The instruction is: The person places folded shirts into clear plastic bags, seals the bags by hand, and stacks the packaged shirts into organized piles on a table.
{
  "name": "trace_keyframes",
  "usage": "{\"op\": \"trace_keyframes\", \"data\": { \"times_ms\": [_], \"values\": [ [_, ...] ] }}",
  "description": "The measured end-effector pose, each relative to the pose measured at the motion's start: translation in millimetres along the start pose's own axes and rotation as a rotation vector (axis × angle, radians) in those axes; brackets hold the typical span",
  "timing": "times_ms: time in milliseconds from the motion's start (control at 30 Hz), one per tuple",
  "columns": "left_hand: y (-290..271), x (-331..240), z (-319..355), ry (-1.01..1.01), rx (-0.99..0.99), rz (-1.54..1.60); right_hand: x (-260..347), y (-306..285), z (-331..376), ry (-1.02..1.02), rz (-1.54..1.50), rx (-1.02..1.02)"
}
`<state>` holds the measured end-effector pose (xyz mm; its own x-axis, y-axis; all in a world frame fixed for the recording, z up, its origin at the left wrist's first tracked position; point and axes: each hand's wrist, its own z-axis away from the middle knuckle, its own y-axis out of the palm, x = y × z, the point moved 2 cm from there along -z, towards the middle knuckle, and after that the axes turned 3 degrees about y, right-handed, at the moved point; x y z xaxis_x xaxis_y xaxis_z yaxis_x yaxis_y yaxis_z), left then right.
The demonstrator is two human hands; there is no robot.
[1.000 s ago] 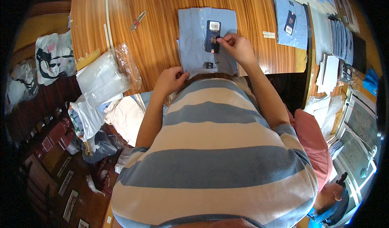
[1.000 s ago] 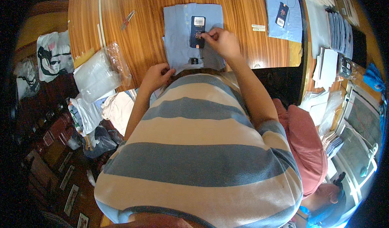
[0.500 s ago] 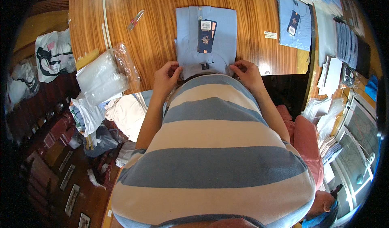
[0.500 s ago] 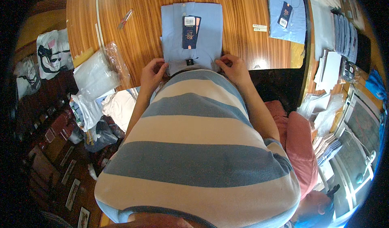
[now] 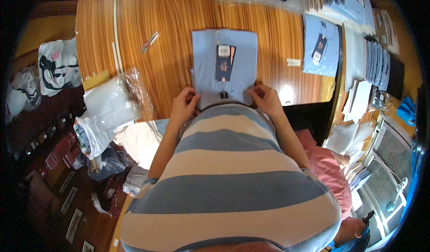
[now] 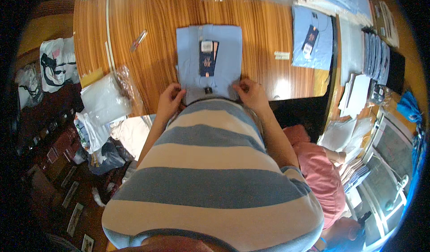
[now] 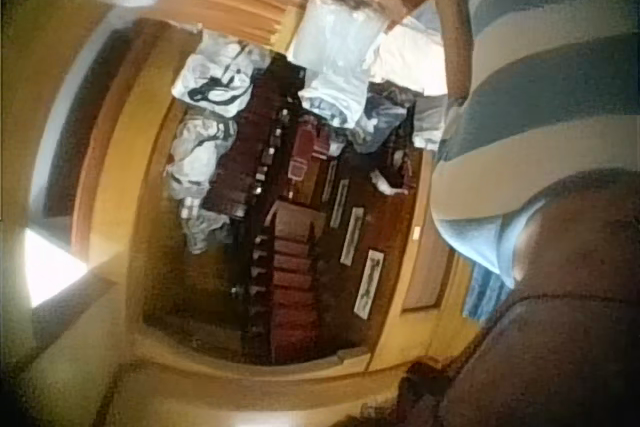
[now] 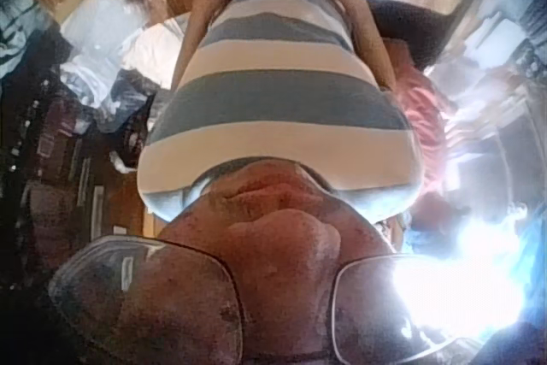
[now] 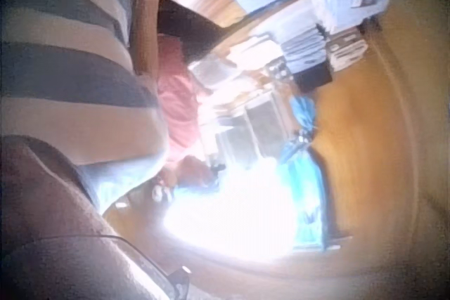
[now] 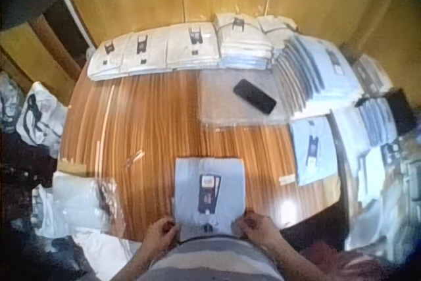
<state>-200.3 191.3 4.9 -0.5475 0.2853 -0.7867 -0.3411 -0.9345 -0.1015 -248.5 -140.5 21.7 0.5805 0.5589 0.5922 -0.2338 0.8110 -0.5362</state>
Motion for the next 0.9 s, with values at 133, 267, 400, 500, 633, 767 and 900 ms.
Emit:
{"op": "trace_keyframes", "data": {
  "times_ms": [133,267,400,500,633,767,900],
  "values": [
    [3,-3,9,0.082,0.002,-0.279,79,-64,-58,-0.304,0.431,-0.023],
    [7,-37,8,0.093,0.033,-0.53,153,-113,-213,-0.58,0.191,-0.522],
    [-14,-100,-20,0.204,0.043,-0.919,167,-134,-311,-0.685,0.302,-0.422],
    [1,-159,-71,0.585,-0.184,-0.826,169,-139,-329,-0.758,0.333,-0.38],
    [61,-220,-176,0.998,-0.08,-0.727,167,-151,-338,-0.644,0.255,-0.363],
    [113,-243,-264,1.096,-0.253,-1.019,188,-177,-323,-0.507,-0.006,-0.443],
    [127,-226,-301,1.094,-0.251,-1.029,182,-217,-310,-0.466,-0.021,-0.705]
  ]
}}
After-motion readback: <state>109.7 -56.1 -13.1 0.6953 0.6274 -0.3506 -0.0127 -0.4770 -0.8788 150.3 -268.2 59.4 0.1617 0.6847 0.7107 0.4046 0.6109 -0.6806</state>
